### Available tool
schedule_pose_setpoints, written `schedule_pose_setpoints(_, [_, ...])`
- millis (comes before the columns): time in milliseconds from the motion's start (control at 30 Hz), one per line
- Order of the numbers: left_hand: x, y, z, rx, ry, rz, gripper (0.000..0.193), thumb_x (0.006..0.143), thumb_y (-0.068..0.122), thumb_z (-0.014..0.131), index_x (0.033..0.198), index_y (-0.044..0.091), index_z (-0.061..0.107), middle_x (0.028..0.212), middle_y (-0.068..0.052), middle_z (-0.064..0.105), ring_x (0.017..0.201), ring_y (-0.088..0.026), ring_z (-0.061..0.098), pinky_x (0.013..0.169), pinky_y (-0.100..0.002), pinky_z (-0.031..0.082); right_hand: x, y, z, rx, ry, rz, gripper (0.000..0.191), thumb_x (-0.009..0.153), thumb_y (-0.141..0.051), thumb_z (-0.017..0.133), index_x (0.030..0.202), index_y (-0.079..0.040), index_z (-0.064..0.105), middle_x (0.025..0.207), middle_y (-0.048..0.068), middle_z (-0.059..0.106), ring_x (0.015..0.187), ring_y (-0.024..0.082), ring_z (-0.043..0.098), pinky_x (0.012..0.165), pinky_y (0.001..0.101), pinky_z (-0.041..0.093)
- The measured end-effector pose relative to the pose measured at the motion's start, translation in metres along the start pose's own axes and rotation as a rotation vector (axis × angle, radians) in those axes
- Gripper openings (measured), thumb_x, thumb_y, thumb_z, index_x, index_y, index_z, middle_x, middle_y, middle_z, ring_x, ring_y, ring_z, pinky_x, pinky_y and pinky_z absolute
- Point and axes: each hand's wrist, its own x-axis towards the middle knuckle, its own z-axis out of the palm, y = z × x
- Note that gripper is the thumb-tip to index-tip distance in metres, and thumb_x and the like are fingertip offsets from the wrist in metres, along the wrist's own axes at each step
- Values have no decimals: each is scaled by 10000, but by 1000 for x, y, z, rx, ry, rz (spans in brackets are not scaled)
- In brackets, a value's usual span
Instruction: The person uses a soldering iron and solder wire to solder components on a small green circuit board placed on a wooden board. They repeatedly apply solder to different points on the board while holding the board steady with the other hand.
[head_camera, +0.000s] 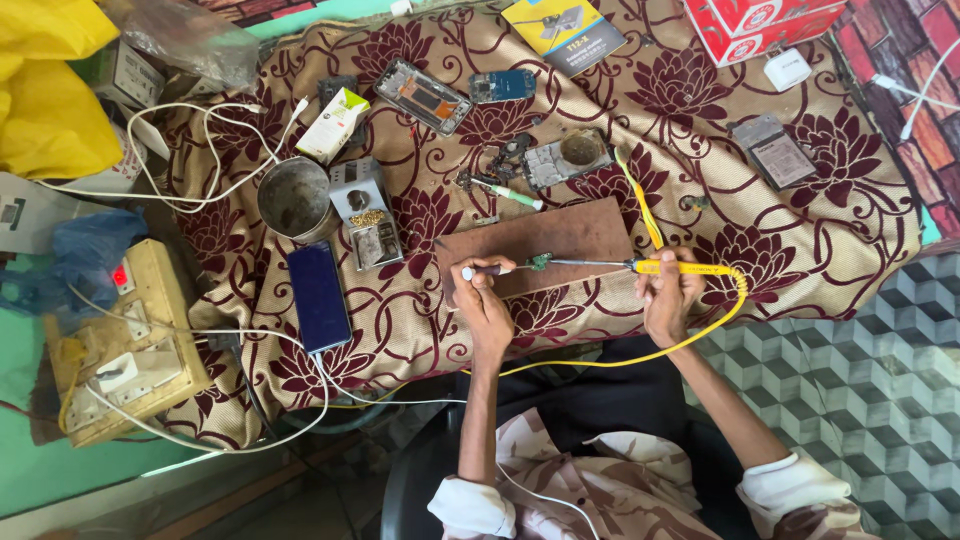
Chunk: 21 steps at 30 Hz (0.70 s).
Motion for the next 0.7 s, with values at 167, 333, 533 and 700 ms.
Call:
schedule_pose_setpoints(167, [0, 0, 1, -10, -1, -9, 240, 1150, 195, 305, 1113, 11, 454, 1006, -121, 725, 797, -132, 515, 759, -284, 422, 0, -1, -1, 13, -23, 1, 256, 1124, -255, 529, 999, -32, 538, 675, 52, 541, 517, 101, 534, 420, 208, 343])
schedule_pose_setpoints(333, [-2, 0, 0, -17, -7, -40, 215, 1138, 181, 323, 1093, 12, 447, 971, -116, 738, 734, -120, 466, 707, -268, 409, 0, -1, -2, -3, -52, -2, 254, 1126, -253, 513, 1005, -32, 545, 642, 68, 563, 484, 97, 522, 406, 204, 343])
schedule_pose_setpoints(533, [-2, -1, 0, 2, -9, 21, 228, 1157, 194, 307, 1109, 16, 442, 989, -115, 722, 760, -123, 474, 735, -278, 409, -1, -1, -2, -11, -43, -15, 254, 1132, -246, 513, 1005, -28, 546, 648, 72, 566, 490, 102, 525, 412, 210, 343])
schedule_pose_setpoints(700, [-2, -2, 0, -23, -4, -27, 231, 1145, 209, 318, 1072, 28, 441, 958, -97, 745, 693, -99, 442, 703, -265, 394, -1, 0, -3, 16, -51, -12, 240, 1127, -240, 521, 1019, -26, 542, 662, 84, 576, 499, 111, 530, 422, 221, 343])
